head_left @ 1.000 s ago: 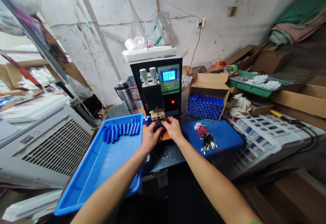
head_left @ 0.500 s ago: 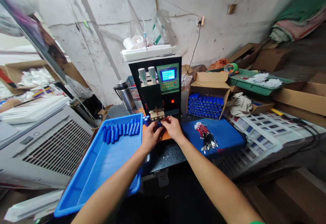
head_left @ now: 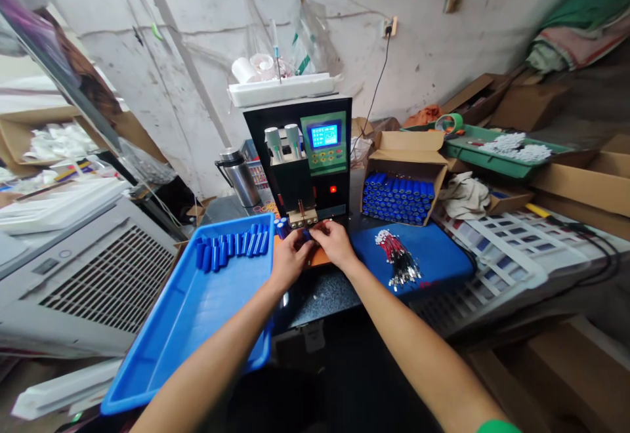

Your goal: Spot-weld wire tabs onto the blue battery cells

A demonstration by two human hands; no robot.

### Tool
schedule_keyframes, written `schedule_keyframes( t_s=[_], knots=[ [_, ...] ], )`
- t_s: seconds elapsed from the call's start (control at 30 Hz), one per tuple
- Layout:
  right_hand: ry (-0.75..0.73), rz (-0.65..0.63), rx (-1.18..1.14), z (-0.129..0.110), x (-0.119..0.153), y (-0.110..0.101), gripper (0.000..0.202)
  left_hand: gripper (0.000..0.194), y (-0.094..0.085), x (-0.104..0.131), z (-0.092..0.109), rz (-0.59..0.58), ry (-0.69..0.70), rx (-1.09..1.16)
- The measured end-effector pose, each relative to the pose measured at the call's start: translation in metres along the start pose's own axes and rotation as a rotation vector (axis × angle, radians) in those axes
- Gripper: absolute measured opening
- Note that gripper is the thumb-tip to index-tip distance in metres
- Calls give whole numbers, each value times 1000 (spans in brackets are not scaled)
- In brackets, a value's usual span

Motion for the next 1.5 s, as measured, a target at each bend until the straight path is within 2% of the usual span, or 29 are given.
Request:
schedule_keyframes(
  t_s=[0.13,0.23,0.37,0.43,0.5,0.57,0.6,0.67,0.77,0.83,1.03,1.3,1.5],
  knots=[
    [-5,-12,93,2,6,-3,18,20,0,0,1,-13,15,-5],
    [-16,-83,154,1,9,0,20,18,0,0,-2,-10,16,-43],
    [-17,-121,147,0,9,2,20,15,1,-2,-2,-14,11,-23],
    [1,-113,119,1,9,2,22,19,0,-2,-1,-46,-9,19],
    [25,-113,80,2,10,2,23,26,-7,-3,-1,-56,-51,-15],
    [49,-109,39,4,10,2,24,26,-19,-4,0,-44,-68,-154],
    [59,-103,21,4,10,2,25,24,-24,-4,3,-58,-57,-235],
    [83,-81,-9,6,9,1,26,23,-26,-1,9,-157,-20,-343],
    [125,-51,-53,8,8,-1,26,29,-20,7,15,-319,-8,-359],
    [146,-41,-80,10,8,-1,26,28,-16,11,17,-347,-19,-340],
    [140,-53,-91,7,10,-6,27,20,-8,15,11,-344,-42,-273],
    [-6,-254,-18,-7,19,-2,18,14,-8,14,27,-235,200,-370],
    [-41,-280,36,-9,22,1,17,12,-4,16,27,-228,281,-423]
  ],
)
Point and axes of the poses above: each hand's wrist, its own x-axis away from the middle knuckle, its own y-axis out of the palm, z = x × y, the point moved 8 cm from there along -x, towards the middle knuckle, and after that the axes turned 9 degrees about z, right-handed, at the moved point
